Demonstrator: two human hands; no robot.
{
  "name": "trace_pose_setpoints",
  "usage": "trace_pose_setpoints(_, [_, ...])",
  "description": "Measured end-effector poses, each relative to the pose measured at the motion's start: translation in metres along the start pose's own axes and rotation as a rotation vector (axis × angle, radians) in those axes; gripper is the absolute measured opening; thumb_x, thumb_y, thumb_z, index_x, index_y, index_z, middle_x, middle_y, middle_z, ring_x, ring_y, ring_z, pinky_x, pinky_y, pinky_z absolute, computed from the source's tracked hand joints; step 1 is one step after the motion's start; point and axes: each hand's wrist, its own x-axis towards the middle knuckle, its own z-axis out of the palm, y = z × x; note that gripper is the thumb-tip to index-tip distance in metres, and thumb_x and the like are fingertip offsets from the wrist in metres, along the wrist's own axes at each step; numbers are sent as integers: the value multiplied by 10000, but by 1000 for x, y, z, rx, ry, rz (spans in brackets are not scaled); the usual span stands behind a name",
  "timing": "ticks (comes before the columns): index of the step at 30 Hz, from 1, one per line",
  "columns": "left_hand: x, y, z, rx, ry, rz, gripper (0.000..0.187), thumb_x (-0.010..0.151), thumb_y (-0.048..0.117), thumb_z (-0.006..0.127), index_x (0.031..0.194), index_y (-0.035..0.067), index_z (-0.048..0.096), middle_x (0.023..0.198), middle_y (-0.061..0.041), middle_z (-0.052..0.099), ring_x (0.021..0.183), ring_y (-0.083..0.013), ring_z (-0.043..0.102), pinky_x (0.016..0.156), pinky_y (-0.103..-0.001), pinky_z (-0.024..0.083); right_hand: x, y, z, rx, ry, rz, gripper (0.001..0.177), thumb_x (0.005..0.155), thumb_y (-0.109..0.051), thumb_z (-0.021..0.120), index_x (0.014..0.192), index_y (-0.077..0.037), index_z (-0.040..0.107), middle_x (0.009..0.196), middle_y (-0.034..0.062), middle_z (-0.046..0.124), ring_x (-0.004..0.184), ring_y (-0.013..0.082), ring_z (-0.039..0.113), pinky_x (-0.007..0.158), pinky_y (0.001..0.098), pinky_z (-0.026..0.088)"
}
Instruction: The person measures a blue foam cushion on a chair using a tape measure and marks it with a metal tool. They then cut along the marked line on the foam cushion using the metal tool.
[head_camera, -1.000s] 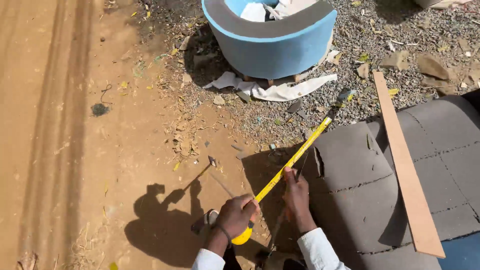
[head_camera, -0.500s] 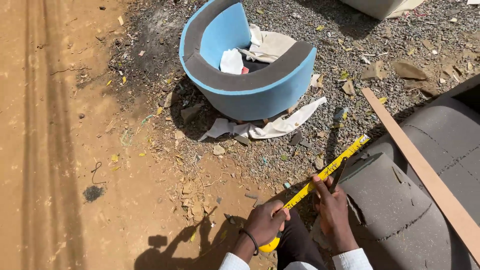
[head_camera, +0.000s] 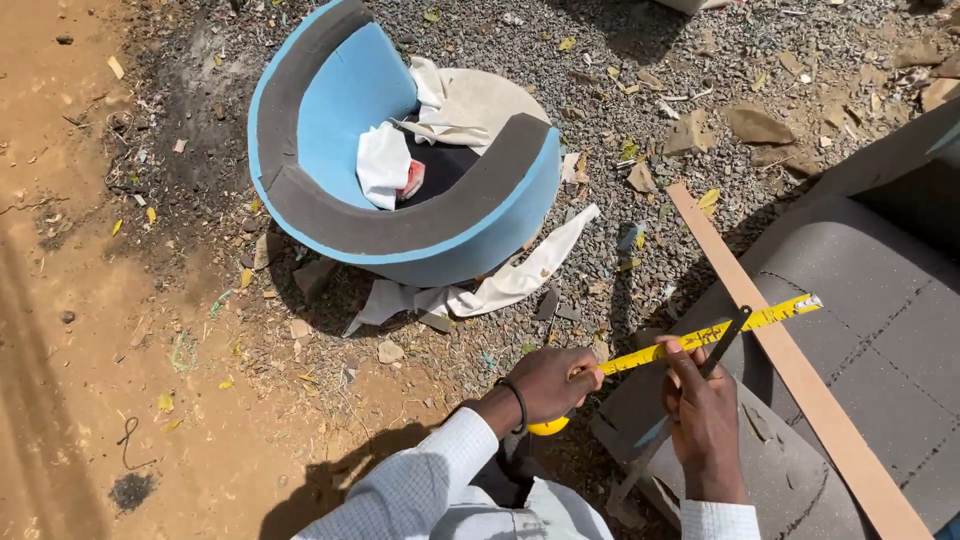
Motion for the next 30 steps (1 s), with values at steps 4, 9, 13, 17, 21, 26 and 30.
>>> trace_pose_setpoints(4, [64, 38, -11, -18, -139, 24, 298, 1260, 488, 642, 1229, 254, 824, 972, 48, 885, 790, -184, 789, 715, -421, 601, 23, -18, -21, 41, 126, -14, 220, 1231, -303, 811, 1306, -116, 900, 855, -62, 465, 678, 91, 333, 567, 252, 267])
trace_pose_setpoints(9, [157, 56, -11, 170, -344, 82, 352, 1246, 554, 559, 1281, 347, 842, 1048, 50, 878, 825, -204, 724, 675, -452, 507, 68, -24, -28, 73, 490, 162, 239, 1266, -350, 819, 1344, -129, 867, 1245, 13, 799, 718, 111, 405, 634, 245, 406])
trace_pose_setpoints(13, [247, 68, -60, 176, -411, 123, 355, 1248, 479, 558, 1339, 308, 856, 1088, 39, 907, 822, -212, 743, 687, -466, 515, 151, -60, -5, 81, 564, 175, 251, 1253, -335, 831, 1374, -118, 862, 1298, 14, 835, 727, 103, 458, 619, 228, 428])
trace_pose_setpoints(17, [321, 88, -122, 163, -408, 177, 366, 1237, 574, 554, 1173, 294, 780, 985, 6, 867, 865, -256, 793, 717, -483, 558, 217, -126, 36, 22, 503, 76, 226, 1287, -287, 769, 1350, -96, 872, 1247, 39, 807, 770, 120, 444, 632, 259, 359])
trace_pose_setpoints(21, [393, 128, -169, 212, -459, 270, 368, 1222, 582, 532, 1099, 302, 739, 930, 83, 883, 922, -222, 822, 759, -473, 563, 266, -182, 59, -14, 591, 97, 262, 1265, -327, 802, 1370, -106, 894, 1222, 35, 783, 1064, 145, 623, 763, 292, 453])
trace_pose_setpoints(26, [458, 174, -175, 300, -621, 346, 336, 1218, 550, 581, 1094, 306, 775, 924, 74, 866, 884, -229, 794, 755, -479, 551, 294, -182, 36, 159, 726, 86, 152, 1258, -246, 811, 1207, -102, 816, 1102, 137, 882, 771, 124, 518, 619, 261, 404])
trace_pose_setpoints(30, [510, 209, -175, 381, -696, 397, 418, 1117, 665, 510, 1035, 335, 754, 948, 90, 845, 904, -205, 789, 810, -469, 528, 328, -182, 17, 306, 839, 63, 137, 1214, -199, 822, 1114, -104, 829, 1010, 138, 900, 619, 88, 454, 548, 259, 312])
